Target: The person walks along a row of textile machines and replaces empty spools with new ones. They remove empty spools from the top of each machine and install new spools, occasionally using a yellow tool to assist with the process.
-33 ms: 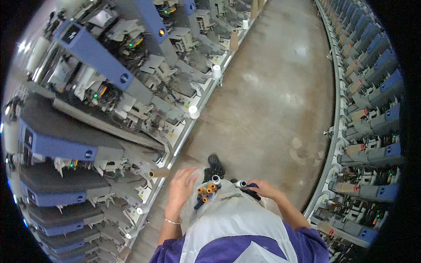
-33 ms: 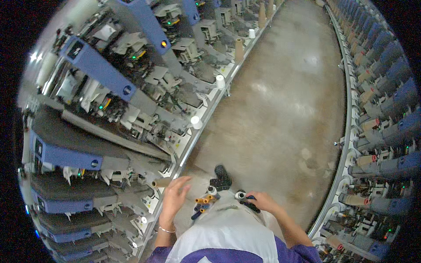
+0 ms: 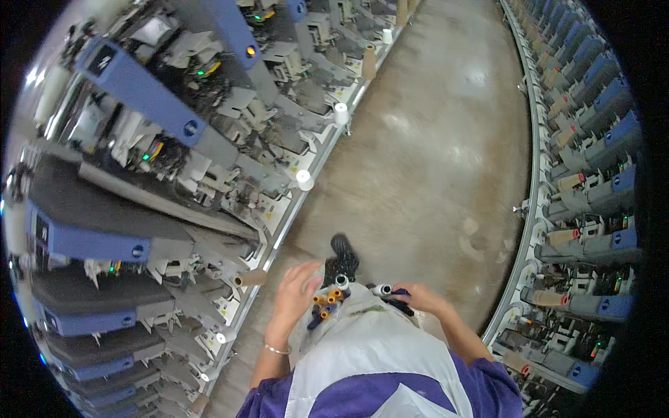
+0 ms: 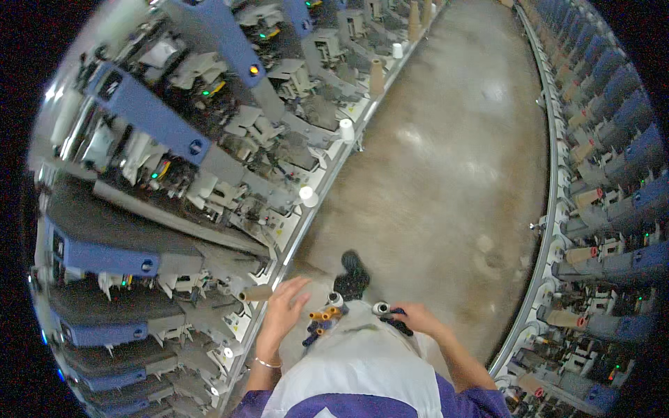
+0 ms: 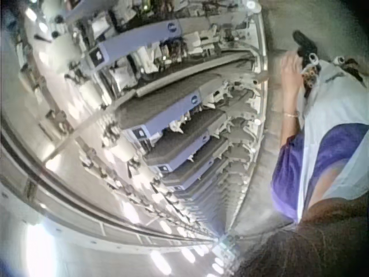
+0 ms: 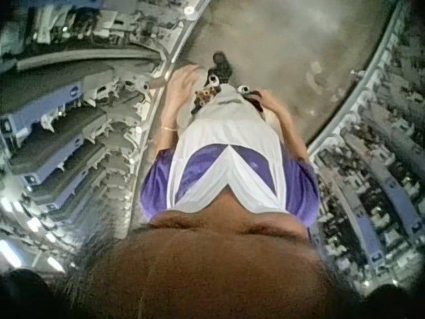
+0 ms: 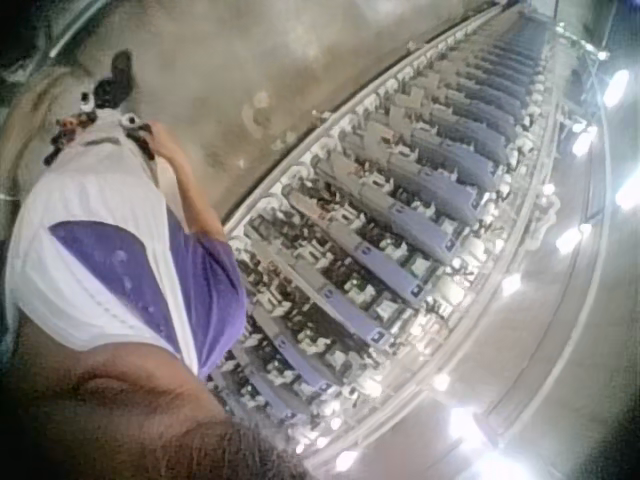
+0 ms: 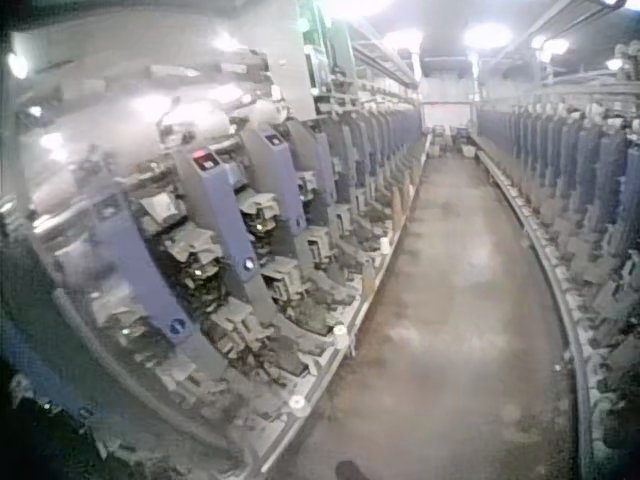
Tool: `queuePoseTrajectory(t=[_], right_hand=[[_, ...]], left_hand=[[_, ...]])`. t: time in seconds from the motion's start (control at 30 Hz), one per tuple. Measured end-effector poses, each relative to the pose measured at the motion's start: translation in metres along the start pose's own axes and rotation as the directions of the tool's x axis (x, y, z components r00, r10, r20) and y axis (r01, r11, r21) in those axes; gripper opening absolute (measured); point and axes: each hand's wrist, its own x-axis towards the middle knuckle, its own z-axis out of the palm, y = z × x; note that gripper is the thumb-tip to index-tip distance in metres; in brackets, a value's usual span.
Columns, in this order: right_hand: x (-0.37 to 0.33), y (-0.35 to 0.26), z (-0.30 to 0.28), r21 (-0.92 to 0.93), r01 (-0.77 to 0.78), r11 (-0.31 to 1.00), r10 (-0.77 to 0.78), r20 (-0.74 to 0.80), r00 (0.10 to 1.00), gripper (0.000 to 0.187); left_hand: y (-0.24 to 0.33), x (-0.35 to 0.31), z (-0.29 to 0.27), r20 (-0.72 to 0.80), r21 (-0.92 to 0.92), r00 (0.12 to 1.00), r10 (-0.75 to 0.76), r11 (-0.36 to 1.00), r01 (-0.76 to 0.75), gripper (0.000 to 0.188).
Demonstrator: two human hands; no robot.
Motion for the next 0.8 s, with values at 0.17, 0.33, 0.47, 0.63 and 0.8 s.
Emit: queuePoseTrajectory(t=[0.17,0.33,0.47,0.63,0.8], right_hand=[[0.090,-0.002,-0.093,-0.009,-0.045,0.999,0.045,-0.050,0.998,0.028],[0.160,-0.035,-0.194,0.135,-0.094,0.986,0.108,-0.096,0.990,0.028],[0.213,-0.052,-0.262,0.402,-0.054,0.914,0.073,-0.033,0.997,0.030],[0.284,-0.036,-0.346,0.364,-0.077,0.928,0.136,-0.141,0.981,0.030],[0.365,-0.018,-0.428,-0.067,0.193,0.979,-0.192,0.026,0.981,0.033]], left_hand=[[-0.015,0.140,0.057,0.307,-0.196,0.934,0.183,0.972,-0.127,0.039],[-0.029,0.250,0.058,0.462,-0.277,0.887,-0.003,0.950,0.148,0.028],[-0.040,0.315,0.047,0.543,-0.145,0.839,-0.043,0.979,0.144,0.031],[-0.048,0.372,0.050,0.456,-0.098,0.886,-0.080,0.985,0.139,0.034],[-0.024,0.434,0.071,0.299,-0.062,0.927,-0.224,0.965,0.254,0.029]])
